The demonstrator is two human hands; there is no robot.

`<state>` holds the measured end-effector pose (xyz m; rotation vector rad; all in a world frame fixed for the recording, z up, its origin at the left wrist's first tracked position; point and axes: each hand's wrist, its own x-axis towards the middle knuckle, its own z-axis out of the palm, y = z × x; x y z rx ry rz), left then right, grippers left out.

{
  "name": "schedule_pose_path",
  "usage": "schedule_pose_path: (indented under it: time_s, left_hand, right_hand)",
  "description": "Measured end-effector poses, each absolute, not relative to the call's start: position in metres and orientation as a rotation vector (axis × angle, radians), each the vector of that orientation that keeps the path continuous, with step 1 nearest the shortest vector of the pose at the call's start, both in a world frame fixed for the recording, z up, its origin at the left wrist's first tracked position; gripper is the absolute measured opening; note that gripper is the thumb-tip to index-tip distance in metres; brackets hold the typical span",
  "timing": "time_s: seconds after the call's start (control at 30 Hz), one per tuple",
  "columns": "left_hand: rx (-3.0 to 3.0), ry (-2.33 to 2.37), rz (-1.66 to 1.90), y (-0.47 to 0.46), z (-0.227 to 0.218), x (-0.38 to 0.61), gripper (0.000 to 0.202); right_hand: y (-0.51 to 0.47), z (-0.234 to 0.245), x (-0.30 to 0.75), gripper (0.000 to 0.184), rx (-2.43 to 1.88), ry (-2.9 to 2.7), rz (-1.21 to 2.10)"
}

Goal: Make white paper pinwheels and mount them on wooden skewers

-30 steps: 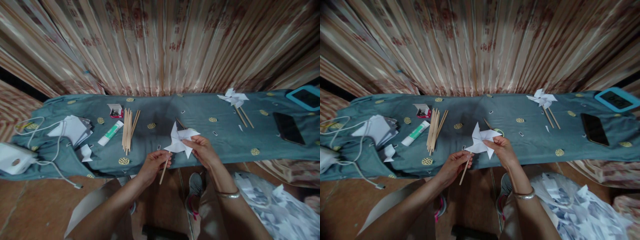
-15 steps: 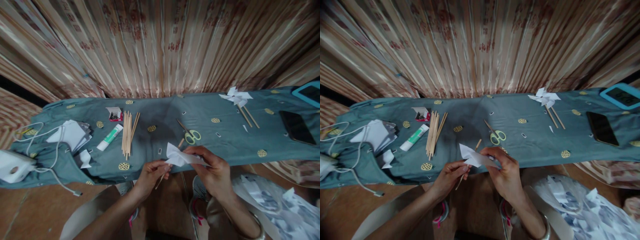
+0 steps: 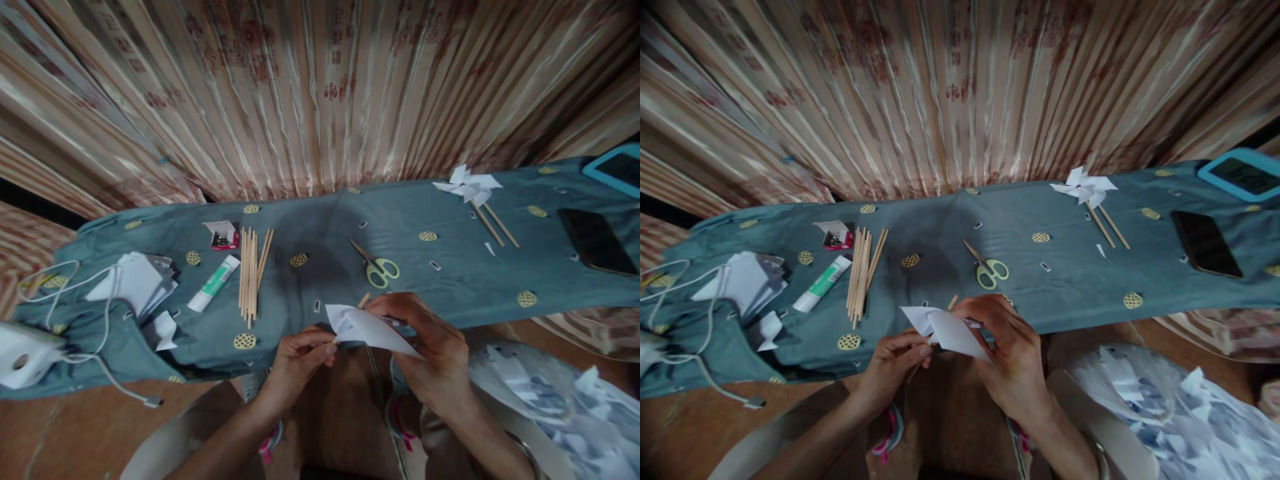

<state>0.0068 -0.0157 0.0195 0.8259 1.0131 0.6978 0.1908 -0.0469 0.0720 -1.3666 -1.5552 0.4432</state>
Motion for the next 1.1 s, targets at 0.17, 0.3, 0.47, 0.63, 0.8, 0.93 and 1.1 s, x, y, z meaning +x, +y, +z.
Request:
schedule_pose_path:
  time_s: [0.17, 0.3, 0.47, 0.63, 0.8, 0.93, 1.1]
  left_hand:
    - [0.883, 1.022, 0.698, -0.015, 0.017, 0.005, 0.021]
    - [0.898, 1.006, 0.697, -0.015, 0.015, 0.003, 0.018]
    - [0.897, 0.980, 0.687, -0.016, 0.012, 0.003, 0.020]
    - [0.873, 0.974, 0.681, -0.016, 0.012, 0.004, 0.020]
    - [0.897, 0.966, 0.675, -0.016, 0.012, 0.003, 0.020]
    - [0.919, 0.949, 0.679, -0.016, 0.011, 0.003, 0.020]
    - [0.911, 0.914, 0.720, -0.016, 0.008, 0.003, 0.015]
  right_hand:
    - [-0.046, 0.073, 0.191, 0.020, -1.337, -1.528, 0.461]
    - [-0.046, 0.075, 0.192, 0.019, -1.343, -1.509, 0.469]
    - [-0.047, 0.075, 0.193, 0.018, -1.377, -1.500, 0.465]
    - [-0.047, 0.076, 0.194, 0.019, -1.371, -1.513, 0.444]
    - [-0.047, 0.077, 0.194, 0.020, -1.360, -1.521, 0.437]
    - [-0.048, 0.076, 0.195, 0.021, -1.369, -1.527, 0.430]
    - [-0.049, 0.075, 0.195, 0.022, -1.343, -1.529, 0.445]
